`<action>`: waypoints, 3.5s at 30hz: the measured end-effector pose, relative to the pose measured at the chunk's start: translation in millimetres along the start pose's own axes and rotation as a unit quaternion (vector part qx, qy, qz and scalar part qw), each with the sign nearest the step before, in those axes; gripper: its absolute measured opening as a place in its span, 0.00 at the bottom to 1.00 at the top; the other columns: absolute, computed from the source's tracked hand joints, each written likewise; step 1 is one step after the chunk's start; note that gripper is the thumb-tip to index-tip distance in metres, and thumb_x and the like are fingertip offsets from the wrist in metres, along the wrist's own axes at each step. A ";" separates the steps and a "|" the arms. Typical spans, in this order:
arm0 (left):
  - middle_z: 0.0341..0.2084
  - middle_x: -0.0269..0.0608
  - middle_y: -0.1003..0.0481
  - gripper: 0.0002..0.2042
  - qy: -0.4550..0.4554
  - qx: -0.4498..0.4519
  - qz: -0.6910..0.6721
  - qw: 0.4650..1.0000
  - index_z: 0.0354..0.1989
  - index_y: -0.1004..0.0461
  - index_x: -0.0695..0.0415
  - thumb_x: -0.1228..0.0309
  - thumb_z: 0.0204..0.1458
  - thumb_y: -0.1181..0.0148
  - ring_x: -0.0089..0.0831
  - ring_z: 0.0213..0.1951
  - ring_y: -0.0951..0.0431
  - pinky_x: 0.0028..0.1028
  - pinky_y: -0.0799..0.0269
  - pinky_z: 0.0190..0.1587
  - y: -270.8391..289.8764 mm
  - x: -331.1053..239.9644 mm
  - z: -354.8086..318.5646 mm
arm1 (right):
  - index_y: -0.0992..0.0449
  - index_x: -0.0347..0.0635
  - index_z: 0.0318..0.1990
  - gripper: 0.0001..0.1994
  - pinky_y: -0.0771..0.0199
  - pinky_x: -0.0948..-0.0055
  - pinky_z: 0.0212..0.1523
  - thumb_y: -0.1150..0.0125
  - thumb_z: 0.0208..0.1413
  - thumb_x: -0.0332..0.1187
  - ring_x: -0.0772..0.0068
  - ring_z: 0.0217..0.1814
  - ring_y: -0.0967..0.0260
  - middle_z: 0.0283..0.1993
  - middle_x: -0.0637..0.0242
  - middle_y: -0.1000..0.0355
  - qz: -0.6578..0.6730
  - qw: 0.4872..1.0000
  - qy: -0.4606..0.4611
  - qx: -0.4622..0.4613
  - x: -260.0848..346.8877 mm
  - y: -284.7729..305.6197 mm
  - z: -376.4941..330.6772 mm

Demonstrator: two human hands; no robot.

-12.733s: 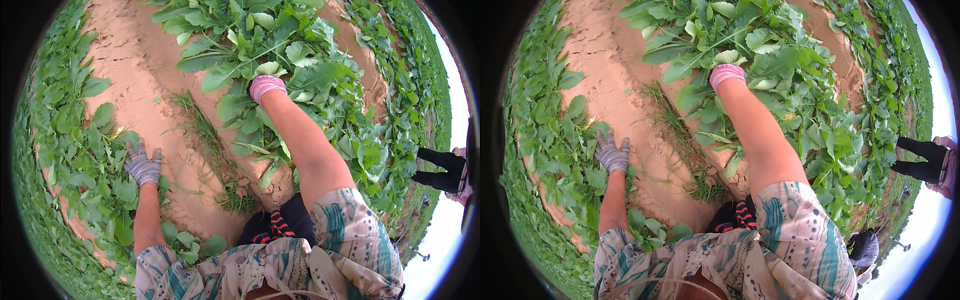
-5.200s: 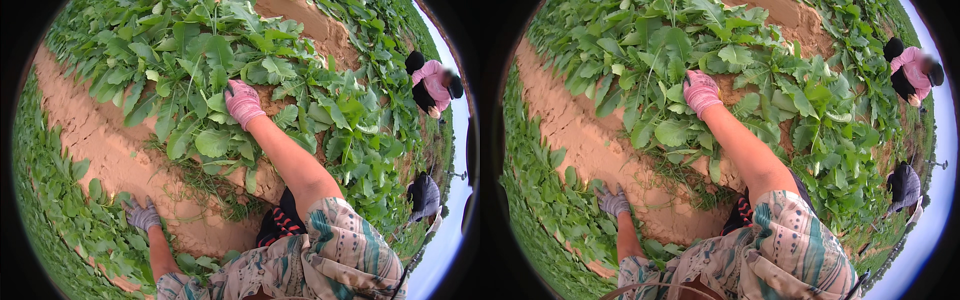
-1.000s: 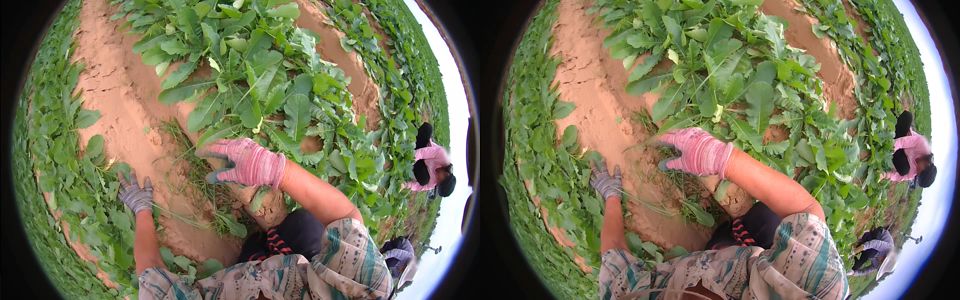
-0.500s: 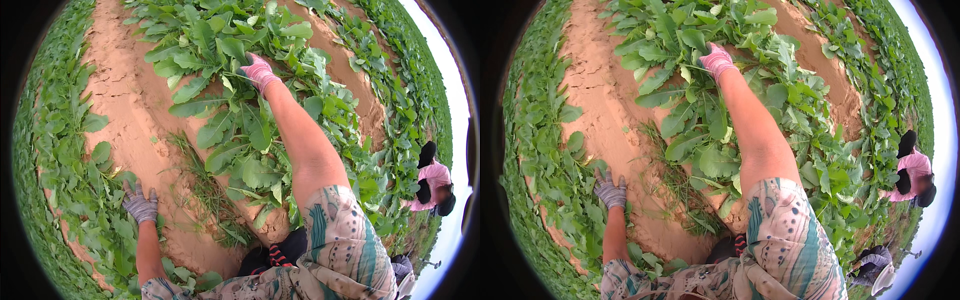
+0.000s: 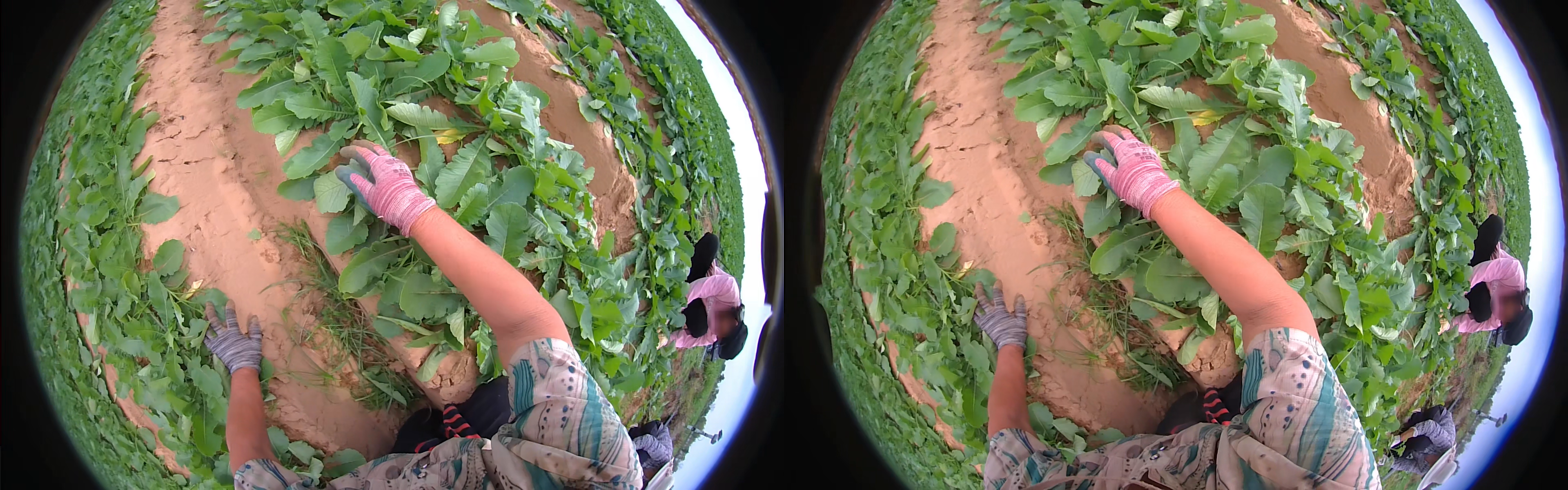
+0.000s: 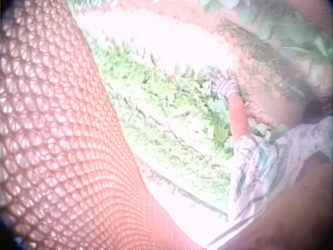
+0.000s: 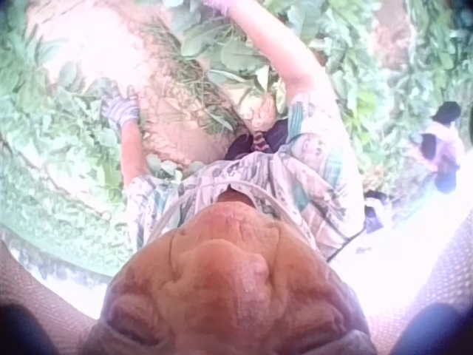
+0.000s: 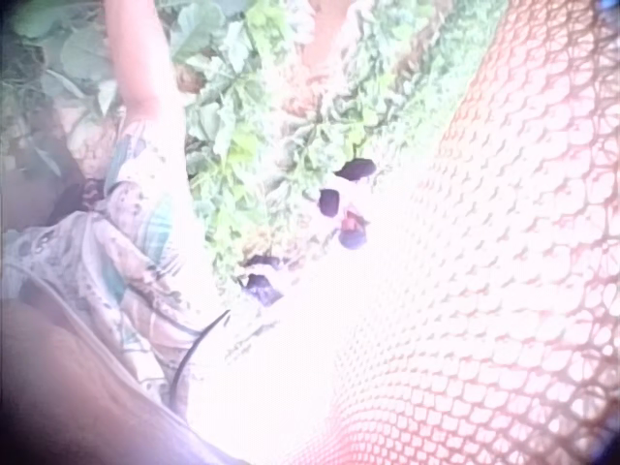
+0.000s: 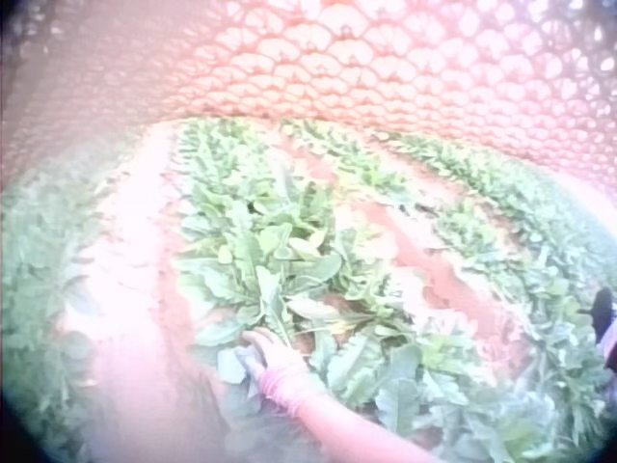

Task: The person kneels in a field and pulls weeds from between rows of leafy green plants by hand, placing the removed weeds on the ground beside them.

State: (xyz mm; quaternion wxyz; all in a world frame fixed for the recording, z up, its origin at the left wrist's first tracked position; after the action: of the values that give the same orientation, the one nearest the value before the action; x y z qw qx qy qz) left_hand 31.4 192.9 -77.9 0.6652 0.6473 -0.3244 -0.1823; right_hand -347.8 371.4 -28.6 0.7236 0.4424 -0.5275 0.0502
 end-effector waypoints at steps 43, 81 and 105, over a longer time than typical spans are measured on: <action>0.66 0.50 0.48 0.30 -0.017 -0.028 -0.020 0.999 0.55 0.29 0.49 0.47 0.44 0.40 0.54 0.63 0.42 0.56 0.50 0.60 -4.1 3.2 -1.3 | 0.28 0.40 0.55 0.21 0.27 0.72 0.50 0.35 0.52 0.29 0.75 0.45 0.28 0.49 0.62 0.27 0.254 0.924 0.006 0.286 80.4 -27.0 -6.7; 0.66 0.50 0.49 0.31 0.011 0.020 -0.071 0.997 0.55 0.30 0.48 0.50 0.41 0.37 0.54 0.65 0.46 0.57 0.53 0.62 -14.2 7.6 -0.2 | 0.26 0.51 0.55 0.21 0.31 0.59 0.57 0.44 0.56 0.44 0.52 0.57 0.31 0.55 0.57 0.28 -0.324 0.914 -0.209 0.125 -56.6 -63.8 171.9; 0.70 0.50 0.56 0.33 -0.002 0.067 -0.066 0.996 0.63 0.36 0.41 0.40 0.50 0.51 0.55 0.68 0.54 0.59 0.66 0.65 -24.6 11.2 -2.4 | 0.36 0.51 0.62 0.30 0.46 0.60 0.68 0.37 0.50 0.42 0.59 0.69 0.47 0.66 0.68 0.41 -0.357 0.922 0.149 0.018 43.5 -83.1 52.1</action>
State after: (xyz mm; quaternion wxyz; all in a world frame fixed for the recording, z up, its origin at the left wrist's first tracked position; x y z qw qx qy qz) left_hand 45.5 184.9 -99.6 0.6062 0.7100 -0.2937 -0.2052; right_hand -321.3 268.0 -39.6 0.7557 0.6016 -0.2196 -0.1371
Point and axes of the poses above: each hand's wrist, its own z-axis towards the middle knuckle, its own y-axis out of the back of the hand, x = y × z, the point moved 8 cm from there along z, towards the middle knuckle
